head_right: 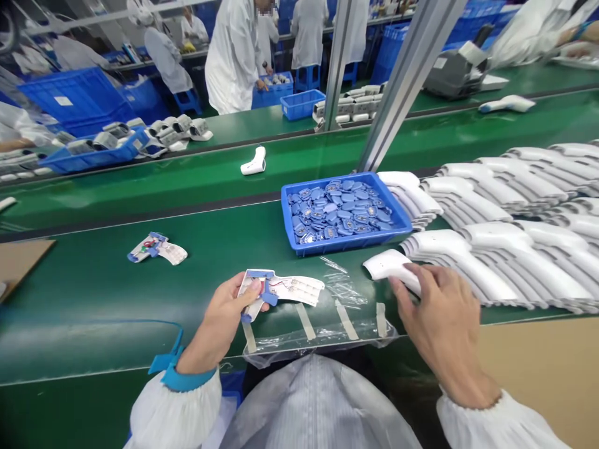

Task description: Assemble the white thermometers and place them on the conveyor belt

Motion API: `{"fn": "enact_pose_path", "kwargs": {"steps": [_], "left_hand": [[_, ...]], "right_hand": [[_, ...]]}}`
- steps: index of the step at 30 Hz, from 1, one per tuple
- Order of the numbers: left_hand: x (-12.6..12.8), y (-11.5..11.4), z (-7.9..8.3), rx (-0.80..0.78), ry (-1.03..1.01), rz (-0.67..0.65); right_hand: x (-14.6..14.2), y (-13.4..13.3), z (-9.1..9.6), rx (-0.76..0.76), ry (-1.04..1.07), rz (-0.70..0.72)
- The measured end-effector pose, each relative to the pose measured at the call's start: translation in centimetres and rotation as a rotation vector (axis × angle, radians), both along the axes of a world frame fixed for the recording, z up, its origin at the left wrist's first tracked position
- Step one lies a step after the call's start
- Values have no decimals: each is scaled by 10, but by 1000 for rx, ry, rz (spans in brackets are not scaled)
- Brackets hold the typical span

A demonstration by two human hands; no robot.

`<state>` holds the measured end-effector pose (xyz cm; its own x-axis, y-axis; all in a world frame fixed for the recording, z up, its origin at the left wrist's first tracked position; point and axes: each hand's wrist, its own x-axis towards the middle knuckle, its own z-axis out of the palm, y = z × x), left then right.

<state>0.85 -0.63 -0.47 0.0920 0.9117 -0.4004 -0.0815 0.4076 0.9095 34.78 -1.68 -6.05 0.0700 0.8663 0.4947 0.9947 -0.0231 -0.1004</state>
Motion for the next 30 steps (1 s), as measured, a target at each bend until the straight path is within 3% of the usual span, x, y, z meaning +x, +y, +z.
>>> {"fn": "enact_pose_path", "kwargs": {"steps": [2,5,8,12,16,19,22,25,28,30], "left_hand": [[4,1,-3,-28,-61,-5],[8,2,-5,-36,-161,-53],[10,2,-5,-30,-213,-86],[9,2,-4,-13,-217,-133],[7,1,-5,50,-205,-180],[6,-2,-7,116,-193,-208],[6,-5,-11,122,-113,-192],[4,-7,-12,195,2,-152],[-3,-7,-9,231,134,-193],[-7,-7,-4,229,233,-204]], "right_hand": [[17,0,1,-83,-72,-47],[30,-1,4,-206,-30,12],[23,-8,14,-135,-36,16],[-21,-19,43,69,-141,164],[-88,-17,70,66,-198,467],[-125,-8,75,38,-215,566],[-138,0,70,-18,-187,598],[-134,7,62,-196,54,634],[-132,15,63,-500,509,669],[-144,22,70,-575,762,635]]}}
